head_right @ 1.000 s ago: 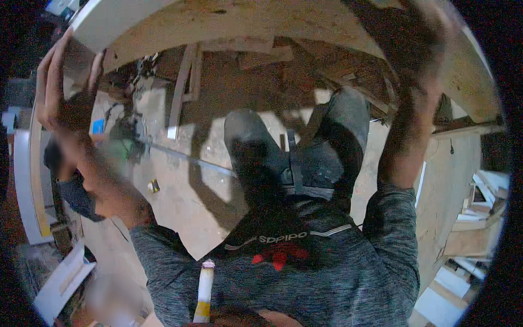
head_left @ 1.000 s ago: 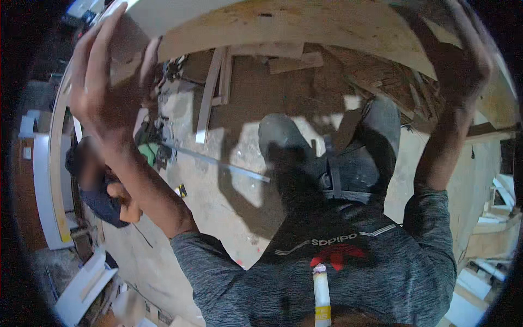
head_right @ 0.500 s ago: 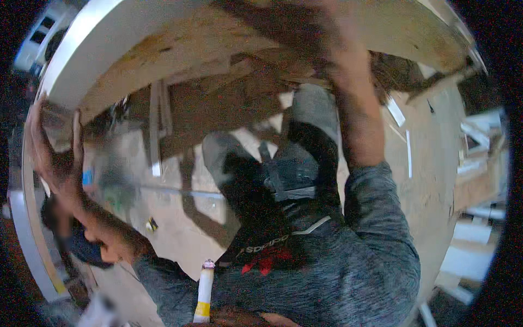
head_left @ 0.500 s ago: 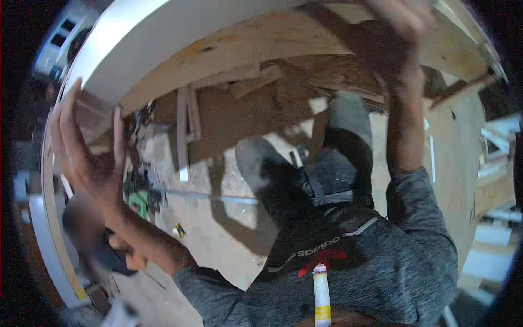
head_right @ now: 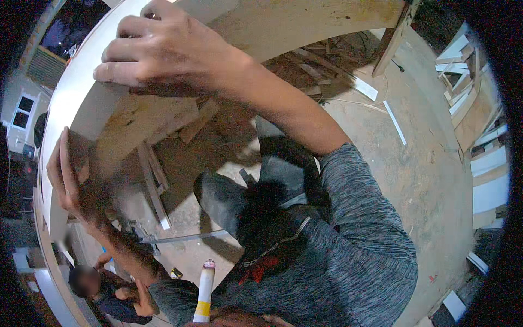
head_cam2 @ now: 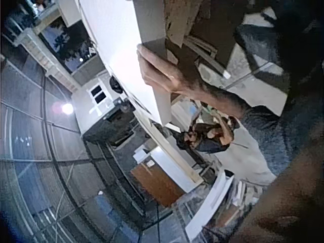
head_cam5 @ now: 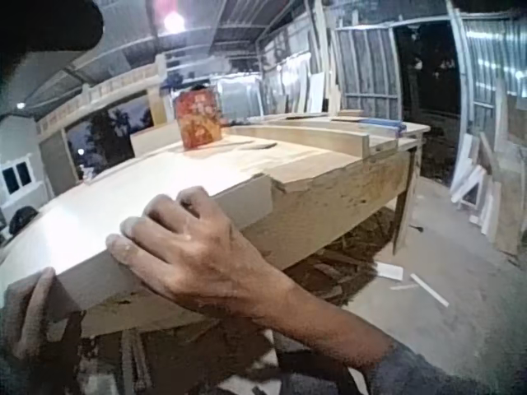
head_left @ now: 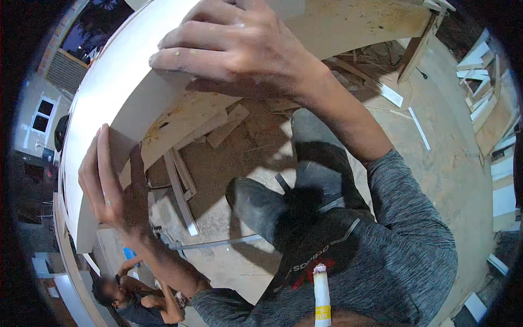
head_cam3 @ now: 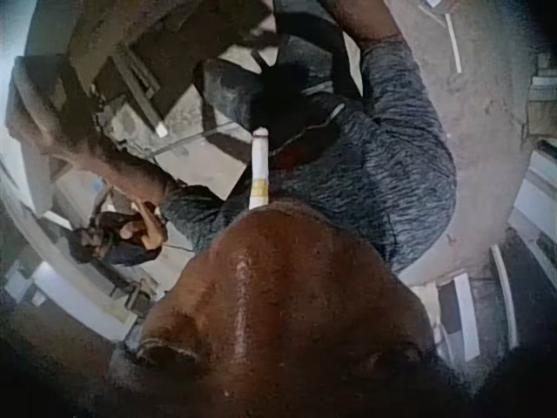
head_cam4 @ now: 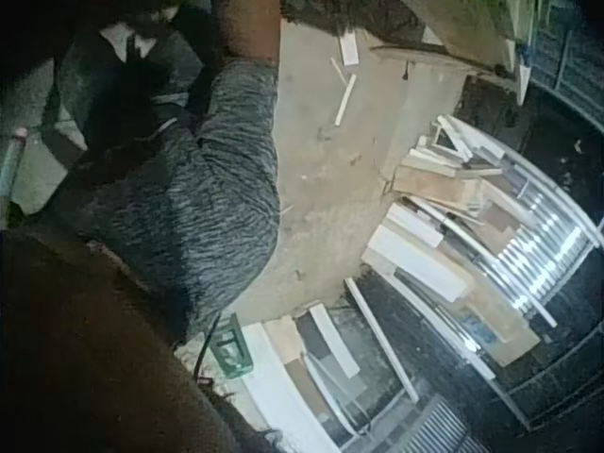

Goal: The recorder is measuring, marking, and aligning laminate boards on a workbench in a furniture workshop.

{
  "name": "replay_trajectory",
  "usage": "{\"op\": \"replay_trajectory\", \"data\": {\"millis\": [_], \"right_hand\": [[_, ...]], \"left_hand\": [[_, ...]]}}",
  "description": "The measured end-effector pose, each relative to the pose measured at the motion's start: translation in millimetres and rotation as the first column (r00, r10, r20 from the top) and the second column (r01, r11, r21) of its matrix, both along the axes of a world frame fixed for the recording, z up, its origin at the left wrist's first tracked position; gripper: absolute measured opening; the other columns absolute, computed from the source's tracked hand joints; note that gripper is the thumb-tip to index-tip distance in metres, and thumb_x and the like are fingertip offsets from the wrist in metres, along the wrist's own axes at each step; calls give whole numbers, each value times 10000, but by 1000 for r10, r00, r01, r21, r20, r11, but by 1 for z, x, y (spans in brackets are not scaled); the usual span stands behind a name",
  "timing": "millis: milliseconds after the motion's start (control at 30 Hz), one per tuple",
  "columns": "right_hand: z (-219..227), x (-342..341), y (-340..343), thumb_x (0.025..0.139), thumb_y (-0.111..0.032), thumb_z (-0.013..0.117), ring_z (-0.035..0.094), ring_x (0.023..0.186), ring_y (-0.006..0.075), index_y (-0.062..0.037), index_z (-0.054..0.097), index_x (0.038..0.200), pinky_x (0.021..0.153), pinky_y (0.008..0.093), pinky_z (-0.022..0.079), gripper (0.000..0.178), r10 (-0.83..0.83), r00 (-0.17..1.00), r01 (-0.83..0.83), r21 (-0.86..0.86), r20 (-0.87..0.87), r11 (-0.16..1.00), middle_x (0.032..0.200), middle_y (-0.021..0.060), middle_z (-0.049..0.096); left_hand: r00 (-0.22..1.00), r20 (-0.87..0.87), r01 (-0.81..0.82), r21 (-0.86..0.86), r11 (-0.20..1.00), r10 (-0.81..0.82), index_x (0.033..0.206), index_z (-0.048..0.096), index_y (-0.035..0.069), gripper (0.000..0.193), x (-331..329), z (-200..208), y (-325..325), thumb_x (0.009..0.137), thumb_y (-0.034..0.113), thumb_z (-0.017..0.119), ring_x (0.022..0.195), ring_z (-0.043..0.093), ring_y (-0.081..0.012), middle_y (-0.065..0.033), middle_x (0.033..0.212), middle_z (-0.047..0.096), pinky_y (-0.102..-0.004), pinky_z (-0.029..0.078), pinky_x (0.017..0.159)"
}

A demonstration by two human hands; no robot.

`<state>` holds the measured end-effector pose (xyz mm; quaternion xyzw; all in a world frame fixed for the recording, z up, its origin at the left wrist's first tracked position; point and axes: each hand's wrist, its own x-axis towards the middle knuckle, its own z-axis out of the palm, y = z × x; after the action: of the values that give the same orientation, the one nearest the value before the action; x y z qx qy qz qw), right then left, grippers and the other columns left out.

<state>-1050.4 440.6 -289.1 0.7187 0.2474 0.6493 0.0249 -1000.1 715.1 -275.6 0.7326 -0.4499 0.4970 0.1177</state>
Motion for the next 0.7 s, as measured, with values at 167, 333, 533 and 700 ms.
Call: {"op": "replay_trajectory", "data": {"millis": [167, 333, 533, 700], "right_hand": [[5, -12, -23, 828, -136, 627, 598, 900, 179, -46, 654, 1039, 775, 336, 476, 231, 83, 996, -82, 6, -40, 997, 970, 51, 623], [10, -36, -54, 799, -107, 652, 609, 939, 222, -40, 652, 1085, 808, 357, 518, 294, 8, 996, -10, -25, -91, 1000, 1020, 71, 623], [6, -44, -56, 742, -132, 723, 621, 950, 241, -33, 658, 1062, 814, 372, 523, 342, 80, 991, -76, 38, -107, 996, 1007, 82, 638], [15, -58, -39, 742, -173, 749, 635, 938, 238, -43, 660, 1051, 796, 359, 514, 347, 33, 988, -18, 97, -150, 995, 1004, 78, 653]], "left_hand": [[999, 6, -53, 3, 999, 53, 1224, 647, 91, 563, -1, 0, 4, 691, 12, 812, 1035, 624, -248, -95, 1157, 646, -361, 522, 890], [997, -35, -69, -2, 998, 69, 1218, 644, 63, 527, 2, -2, 23, 716, -2, 789, 1049, 622, -257, -108, 1150, 646, -366, 525, 895], [993, -80, -82, -3, 997, 81, 1253, 611, 62, 583, -4, 3, 33, 703, 24, 800, 1079, 609, -268, -113, 1155, 632, -384, 514, 929], [978, -148, -139, 48, 989, 145, 1296, 577, 86, 670, -17, 13, 10, 674, 51, 823, 1120, 580, -266, -124, 1168, 608, -396, 506, 944]]}}
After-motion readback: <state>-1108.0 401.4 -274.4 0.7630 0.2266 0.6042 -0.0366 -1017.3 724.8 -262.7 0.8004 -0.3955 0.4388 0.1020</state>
